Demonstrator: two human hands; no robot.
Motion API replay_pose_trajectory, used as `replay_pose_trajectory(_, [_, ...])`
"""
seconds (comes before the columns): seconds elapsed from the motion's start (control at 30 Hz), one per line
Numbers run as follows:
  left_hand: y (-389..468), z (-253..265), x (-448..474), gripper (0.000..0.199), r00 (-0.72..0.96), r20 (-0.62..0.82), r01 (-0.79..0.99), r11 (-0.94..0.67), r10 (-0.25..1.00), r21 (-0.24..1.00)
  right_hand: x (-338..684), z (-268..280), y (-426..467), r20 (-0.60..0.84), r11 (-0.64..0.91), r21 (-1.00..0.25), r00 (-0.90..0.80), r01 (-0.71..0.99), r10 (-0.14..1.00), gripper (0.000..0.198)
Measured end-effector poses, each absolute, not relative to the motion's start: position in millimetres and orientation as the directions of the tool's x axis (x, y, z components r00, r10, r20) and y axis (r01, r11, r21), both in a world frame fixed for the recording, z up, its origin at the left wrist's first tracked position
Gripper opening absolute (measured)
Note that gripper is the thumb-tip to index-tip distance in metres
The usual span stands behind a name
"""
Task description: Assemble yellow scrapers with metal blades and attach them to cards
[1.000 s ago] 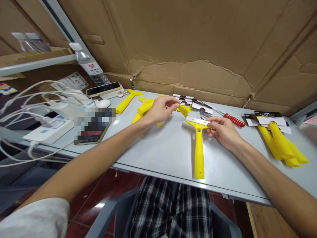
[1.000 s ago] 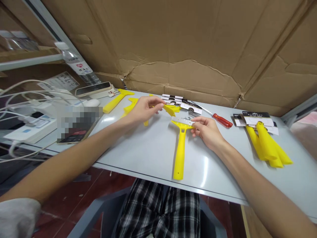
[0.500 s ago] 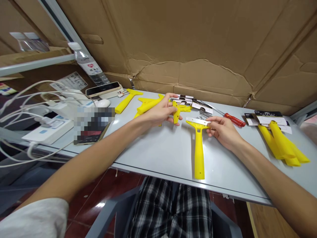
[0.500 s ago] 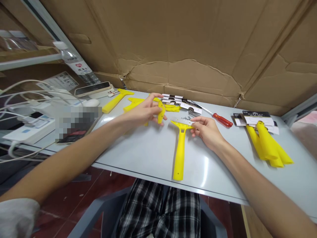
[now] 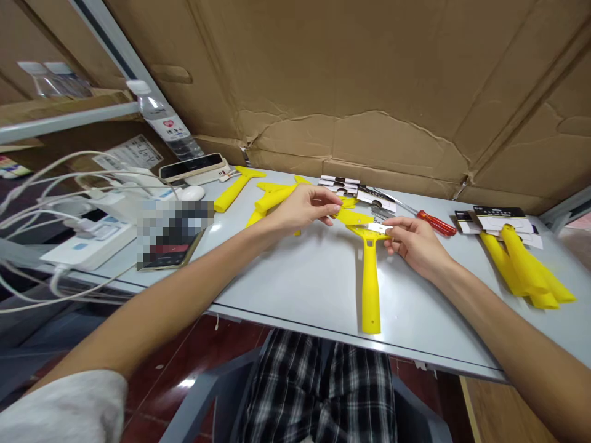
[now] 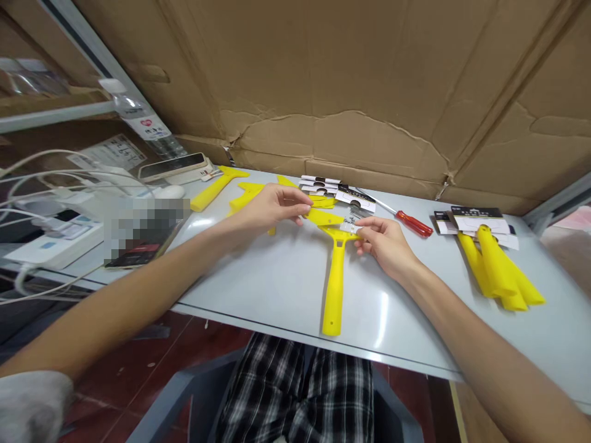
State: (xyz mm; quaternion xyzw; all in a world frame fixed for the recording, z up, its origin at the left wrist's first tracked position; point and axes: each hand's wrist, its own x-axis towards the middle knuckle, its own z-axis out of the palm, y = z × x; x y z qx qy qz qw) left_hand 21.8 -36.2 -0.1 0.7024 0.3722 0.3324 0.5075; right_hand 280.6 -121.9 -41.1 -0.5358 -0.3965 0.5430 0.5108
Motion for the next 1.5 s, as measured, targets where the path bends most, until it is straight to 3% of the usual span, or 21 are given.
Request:
replay_pose_trajectory(0.13, [-43.5, 5.7, 23.2, 0.013, 0.506, 0.071, 0.158, -0.174, 0.859, 0.972, 280.6, -41.0, -122.3, -0.175, -0.163, -0.979, 0.092, -0.125, 0.98, 0.048])
replay_pose_trajectory(0.4, [-38.0, -6.1, 24.7, 0.028, 0.577, 0.029, -0.009, -0.029, 0.816, 1.0, 280.1, -41.4, -121.5, -0.173, -0.163, -0.98, 0.089, -0.117, 0.981, 0.047])
replay_pose_trajectory(0.53, [-32.2, -18.6, 27.0, 0.021, 0.617, 0.083, -0.015, -0.094, 0.783, 0.995, 279.5, -41.4, -121.3, -0.172, -0.162, -0.981, 0.093, -0.108, 0.981, 0.047])
replay_pose_trajectory(0.77, [-29.7, -24.1, 27.1, 0.018, 0.564, 0.184, 0.222, -0.362, 0.805, 0.905, 279.9, -42.0, -121.7, -0.168, -0.158, -0.982, 0.092, -0.106, 0.982, 0.046])
replay_pose_trajectory(0.9, [-28.1, -22.4, 25.0, 0.016, 0.538, 0.215, 0.286, -0.416, 0.815, 0.863, 281.0, -42.3, -121.5, -0.171, -0.16, -0.98, 0.095, -0.116, 0.981, 0.046])
replay_pose_trajectory(1.23, [-32.1, -18.9, 28.5, 0.024, 0.502, 0.091, -0.04, -0.082, 0.86, 0.996, 280.8, -42.7, -119.7, -0.172, -0.158, -0.977, 0.095, -0.143, 0.981, 0.05])
replay_pose_trajectory(1.5, [-33.9, -25.1, 32.9, 0.031, 0.475, 0.086, -0.081, -0.054, 0.876, 0.995, 279.2, -40.8, -121.8, -0.175, -0.162, -0.979, 0.096, -0.127, 0.98, 0.051])
